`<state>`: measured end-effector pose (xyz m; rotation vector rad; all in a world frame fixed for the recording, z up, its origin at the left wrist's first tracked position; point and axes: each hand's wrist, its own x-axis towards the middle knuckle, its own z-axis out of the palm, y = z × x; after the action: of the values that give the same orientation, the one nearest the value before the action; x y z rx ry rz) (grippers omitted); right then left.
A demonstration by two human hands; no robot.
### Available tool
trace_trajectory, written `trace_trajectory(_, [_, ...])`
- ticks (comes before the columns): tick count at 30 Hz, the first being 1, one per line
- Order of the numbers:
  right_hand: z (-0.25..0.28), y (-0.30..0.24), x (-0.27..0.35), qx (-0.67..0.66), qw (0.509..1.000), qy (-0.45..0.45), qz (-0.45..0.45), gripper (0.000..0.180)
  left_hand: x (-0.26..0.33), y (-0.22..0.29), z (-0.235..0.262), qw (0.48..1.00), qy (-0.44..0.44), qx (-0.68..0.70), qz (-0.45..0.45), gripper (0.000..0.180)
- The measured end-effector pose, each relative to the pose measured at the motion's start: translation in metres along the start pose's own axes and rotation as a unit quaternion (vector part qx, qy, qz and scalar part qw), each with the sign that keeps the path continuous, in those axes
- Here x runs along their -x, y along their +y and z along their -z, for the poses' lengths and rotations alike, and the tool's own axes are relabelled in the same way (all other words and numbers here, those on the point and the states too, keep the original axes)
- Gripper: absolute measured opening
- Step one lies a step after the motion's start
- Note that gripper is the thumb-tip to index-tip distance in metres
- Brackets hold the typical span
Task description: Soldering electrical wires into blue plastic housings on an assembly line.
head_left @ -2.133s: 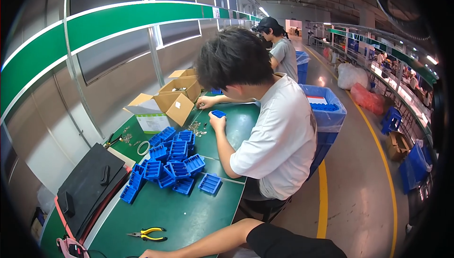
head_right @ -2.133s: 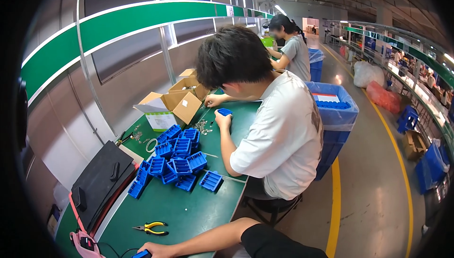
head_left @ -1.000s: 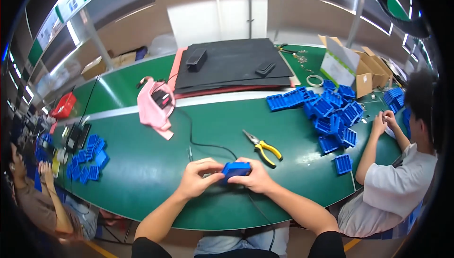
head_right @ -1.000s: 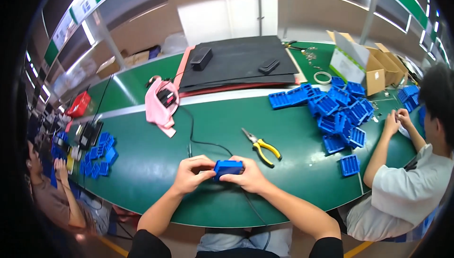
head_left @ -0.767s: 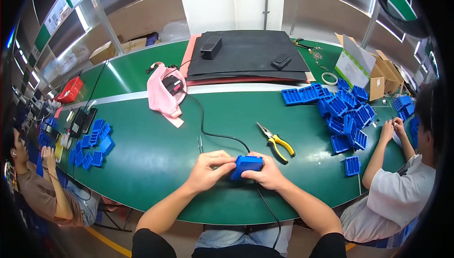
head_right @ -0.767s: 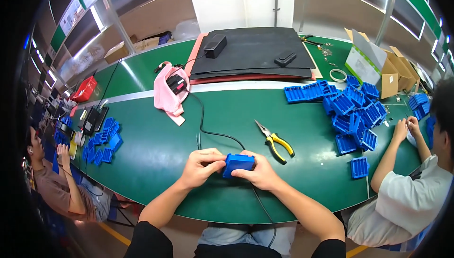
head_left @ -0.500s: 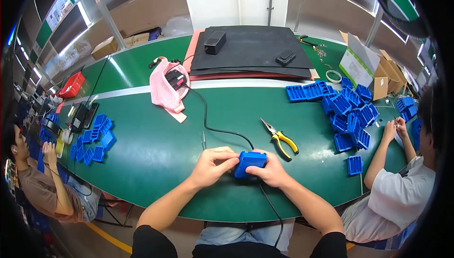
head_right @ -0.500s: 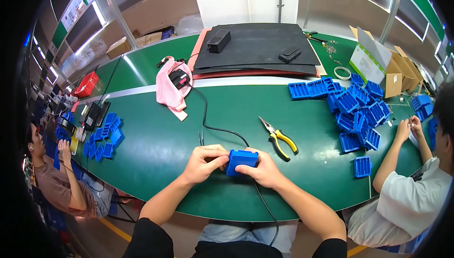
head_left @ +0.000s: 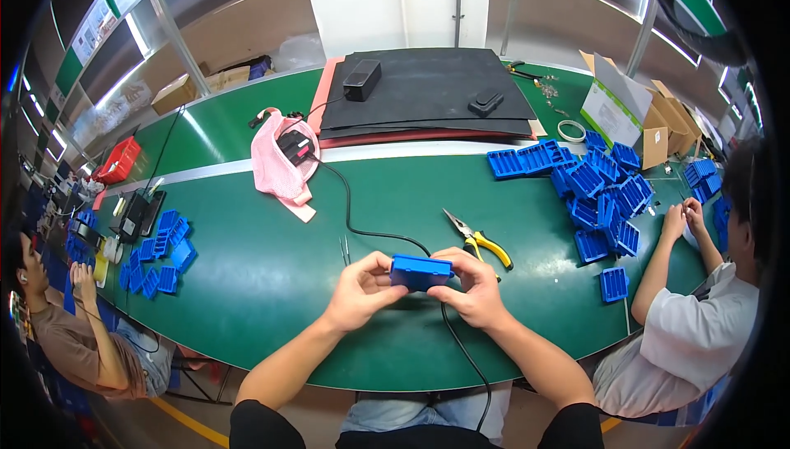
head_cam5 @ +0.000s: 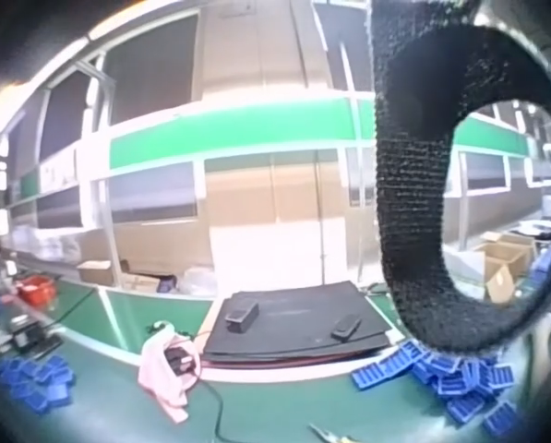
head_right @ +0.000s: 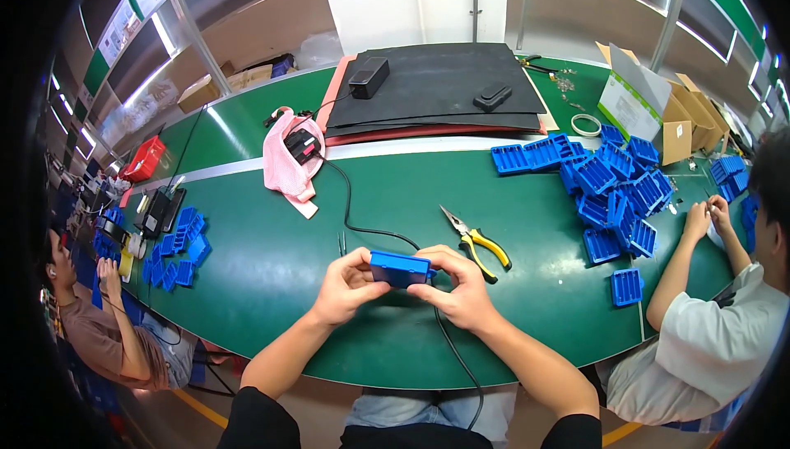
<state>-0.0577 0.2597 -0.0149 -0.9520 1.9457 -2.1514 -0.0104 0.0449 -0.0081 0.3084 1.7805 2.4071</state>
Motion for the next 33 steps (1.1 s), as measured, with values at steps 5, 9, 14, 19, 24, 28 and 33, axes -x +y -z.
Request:
trace_trajectory(5, [-0.002, -0.001, 0.000, 0.001, 1.000, -0.004, 0.018, 0.028, -0.002, 0.001, -0.013, 0.996, 0.014, -0.083, -0.031, 0.031])
trace_trajectory(9, [0.001, -0.003, -0.003, 0.070, 0.995, -0.024, 0.061, 0.035, -0.002, 0.004, -0.010, 0.964, 0.040, -0.222, -0.138, 0.035])
trace_trajectory(14, [-0.005, -0.004, -0.003, 0.074, 0.996, 0.019, 0.045, 0.043, -0.003, 0.013, -0.002, 0.821, 0.065, -0.440, -0.358, 0.045])
trace_trajectory(19, [0.002, -0.006, -0.010, -0.281, 0.943, -0.033, -0.175, 0.051, -0.006, 0.025, 0.005, 0.847, 0.074, -0.400, -0.342, 0.054])
trace_trajectory(24, [-0.001, -0.014, -0.012, -0.108, 0.982, -0.028, -0.154, 0.048, -0.009, 0.021, -0.004, 0.833, 0.103, -0.452, -0.303, 0.055])
trace_trajectory(28, [0.010, -0.017, -0.012, -0.049, 0.990, 0.008, -0.128, 0.045, -0.009, 0.015, 0.012, 0.879, 0.088, -0.387, -0.265, 0.055])
trace_trajectory(33, [0.011, -0.010, -0.004, 0.115, 0.991, -0.030, -0.060, 0.052, -0.006, 0.002, -0.008, 0.948, 0.044, -0.289, -0.125, 0.070])
